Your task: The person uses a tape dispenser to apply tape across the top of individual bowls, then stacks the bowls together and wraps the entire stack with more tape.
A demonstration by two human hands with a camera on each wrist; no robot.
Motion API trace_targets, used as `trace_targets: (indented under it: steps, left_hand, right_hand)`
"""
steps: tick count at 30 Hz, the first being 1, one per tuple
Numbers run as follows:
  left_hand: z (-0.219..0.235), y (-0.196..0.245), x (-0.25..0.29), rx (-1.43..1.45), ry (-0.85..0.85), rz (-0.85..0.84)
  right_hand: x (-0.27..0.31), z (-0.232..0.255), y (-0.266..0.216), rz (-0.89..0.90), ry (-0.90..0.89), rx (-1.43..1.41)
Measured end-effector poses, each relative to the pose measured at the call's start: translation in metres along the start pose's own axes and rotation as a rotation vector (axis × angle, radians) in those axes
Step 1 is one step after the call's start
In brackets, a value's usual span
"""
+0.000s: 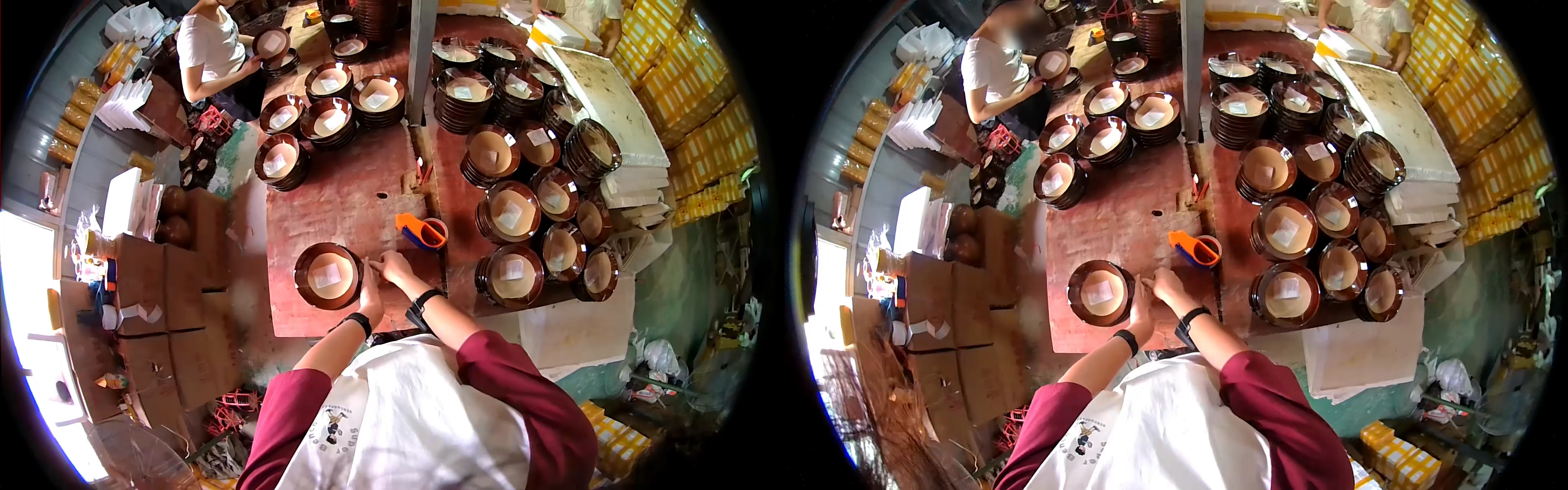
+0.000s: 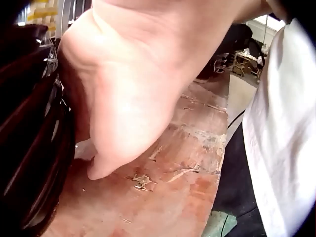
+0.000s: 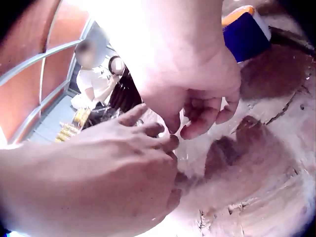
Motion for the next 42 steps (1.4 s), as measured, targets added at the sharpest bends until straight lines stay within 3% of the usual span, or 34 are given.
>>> trace_targets:
  steps: [3, 6, 10, 13, 14, 16, 23, 29, 36, 38, 41, 42]
  left_hand:
    - [-0.007, 0.008, -0.017, -0.035, -0.048, -0.004]
    - [-0.014, 0.019, -0.032, -0.082, -0.103, -0.012]
    - [-0.027, 0.027, -0.051, -0.133, -0.18, -0.017]
    - [-0.04, 0.032, -0.06, -0.167, -0.231, -0.023]
    - [-0.043, 0.032, -0.063, -0.183, -0.247, -0.024]
    - [-0.046, 0.033, -0.068, -0.214, -0.277, -0.029]
    - [-0.064, 0.043, -0.09, -0.281, -0.372, -0.067]
    - [-0.023, 0.018, -0.046, -0.2, -0.259, -0.093]
    - [0.006, -0.008, -0.012, -0.095, -0.126, -0.062]
    - [0.007, -0.003, -0.017, -0.029, -0.039, -0.015]
    - [-0.005, 0.023, -0.044, 0.164, 0.222, 0.079]
    - [-0.003, 0.028, -0.038, 0.325, 0.225, 0.014]
  right_hand:
    - [0.012, 0.015, 0.005, -0.018, 0.029, -0.157]
    - [0.033, 0.027, 0.021, 0.05, 0.168, -0.151]
    - [0.087, 0.036, 0.038, -0.112, -0.014, -0.433]
    - [0.112, 0.046, 0.064, -0.064, -0.056, -0.554]
    - [0.125, 0.061, 0.069, -0.031, -0.005, -0.465]
    - [0.149, 0.075, 0.084, -0.039, 0.061, -0.572]
    - [0.217, 0.076, 0.147, -0.245, 0.133, -0.858]
    - [0.247, 0.087, 0.155, -0.343, 0.199, -0.819]
    - [0.245, 0.106, 0.157, -0.267, 0.261, -0.794]
    - [0.242, 0.108, 0.159, -0.246, 0.254, -0.79]
    - [0.233, 0.128, 0.136, -0.22, 0.259, -0.639]
    - [0.225, 0.138, 0.12, -0.178, 0.251, -0.505]
Point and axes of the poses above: each hand's wrist, its own x-axis away from the middle knuckle, its own z-axis out of the back of the hand, y = z × x, the point moved 8 cm from there along -x, towards the middle knuckle, and after that the axes turned 6 degrees about z, right-handed, at the moved point
